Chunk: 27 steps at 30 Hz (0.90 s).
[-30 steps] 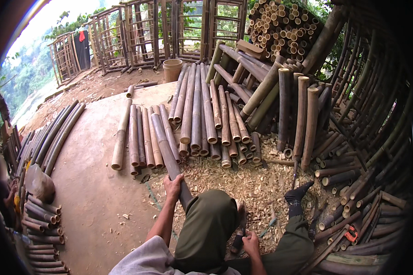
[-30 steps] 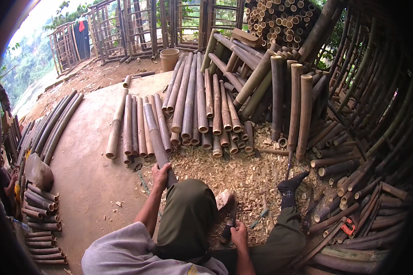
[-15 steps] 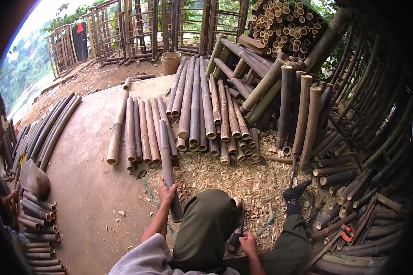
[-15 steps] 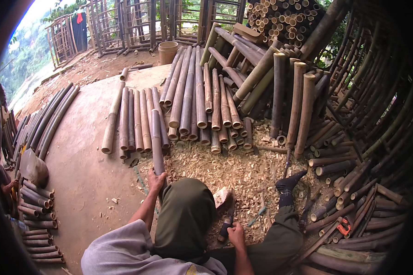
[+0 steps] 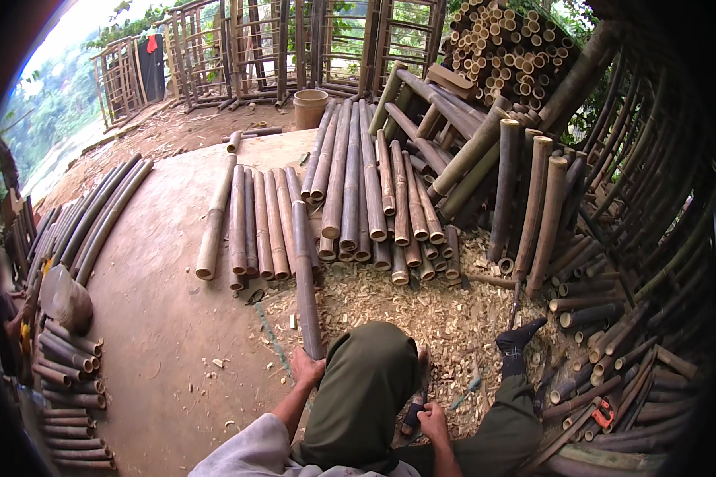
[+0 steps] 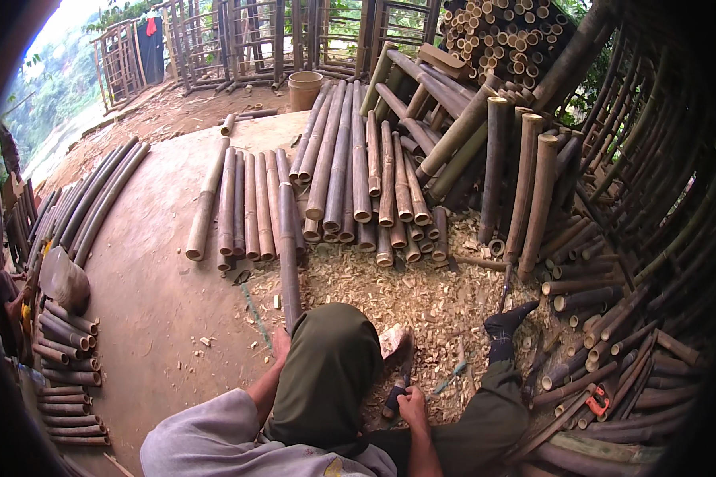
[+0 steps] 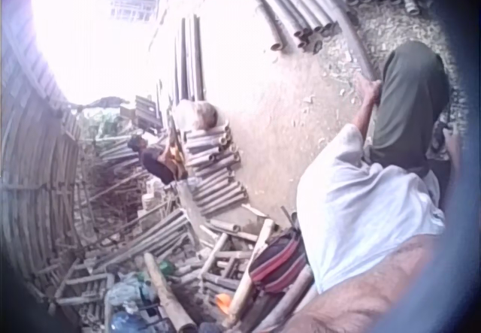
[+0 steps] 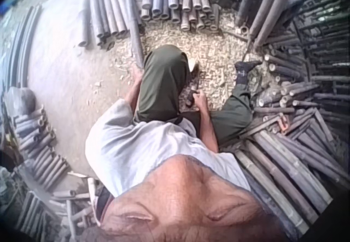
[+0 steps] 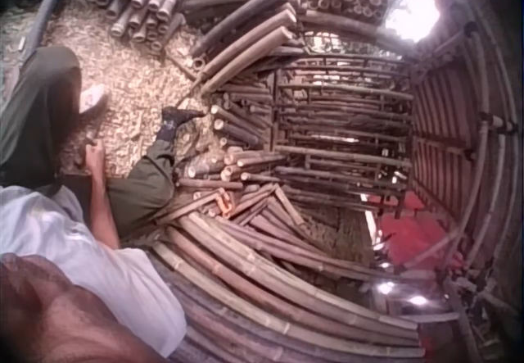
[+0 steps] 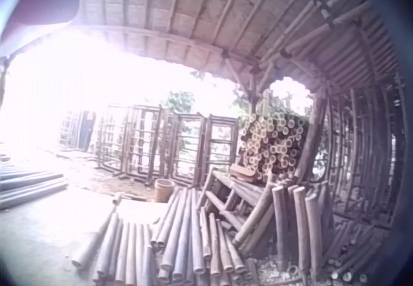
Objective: The person sits on the ground and uses a knife to shave the outer layer of bamboo poles. They hold the pole with one hand and scrape the surface with the other, creating wood shavings. The person repeatedly picks up poles, shaves them, and places them back into a pile.
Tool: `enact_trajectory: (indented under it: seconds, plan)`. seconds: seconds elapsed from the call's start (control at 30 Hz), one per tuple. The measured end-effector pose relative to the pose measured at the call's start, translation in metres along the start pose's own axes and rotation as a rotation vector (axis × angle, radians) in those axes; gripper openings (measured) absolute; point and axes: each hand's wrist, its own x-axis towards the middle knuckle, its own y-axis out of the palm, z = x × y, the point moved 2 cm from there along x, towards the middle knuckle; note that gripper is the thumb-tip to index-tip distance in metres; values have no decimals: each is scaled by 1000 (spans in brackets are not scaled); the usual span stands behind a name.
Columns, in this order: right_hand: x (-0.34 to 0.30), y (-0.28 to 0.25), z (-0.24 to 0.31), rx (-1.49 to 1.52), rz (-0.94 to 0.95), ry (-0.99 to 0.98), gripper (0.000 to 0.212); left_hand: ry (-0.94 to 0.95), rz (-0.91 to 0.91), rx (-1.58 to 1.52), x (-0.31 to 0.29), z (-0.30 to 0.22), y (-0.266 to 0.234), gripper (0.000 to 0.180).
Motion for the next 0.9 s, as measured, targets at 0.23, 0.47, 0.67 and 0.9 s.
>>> enact_trajectory:
  seconds: [0.23,0.47,0.67,0.9]
  plan:
    - [-9,-8,12,27,36,65,47,-7,-4,-556,-3,-18,-25,59]
    - [-4,1,5,-8,68,55,48,108,-93,-921,42,-21,-56,53]
    - [4,4,-16,57,10,103,43,61,-197,-769,69,-9,-93,52]
    - [9,-43,4,44,-91,-122,38,8,-314,-562,110,30,-118,48]
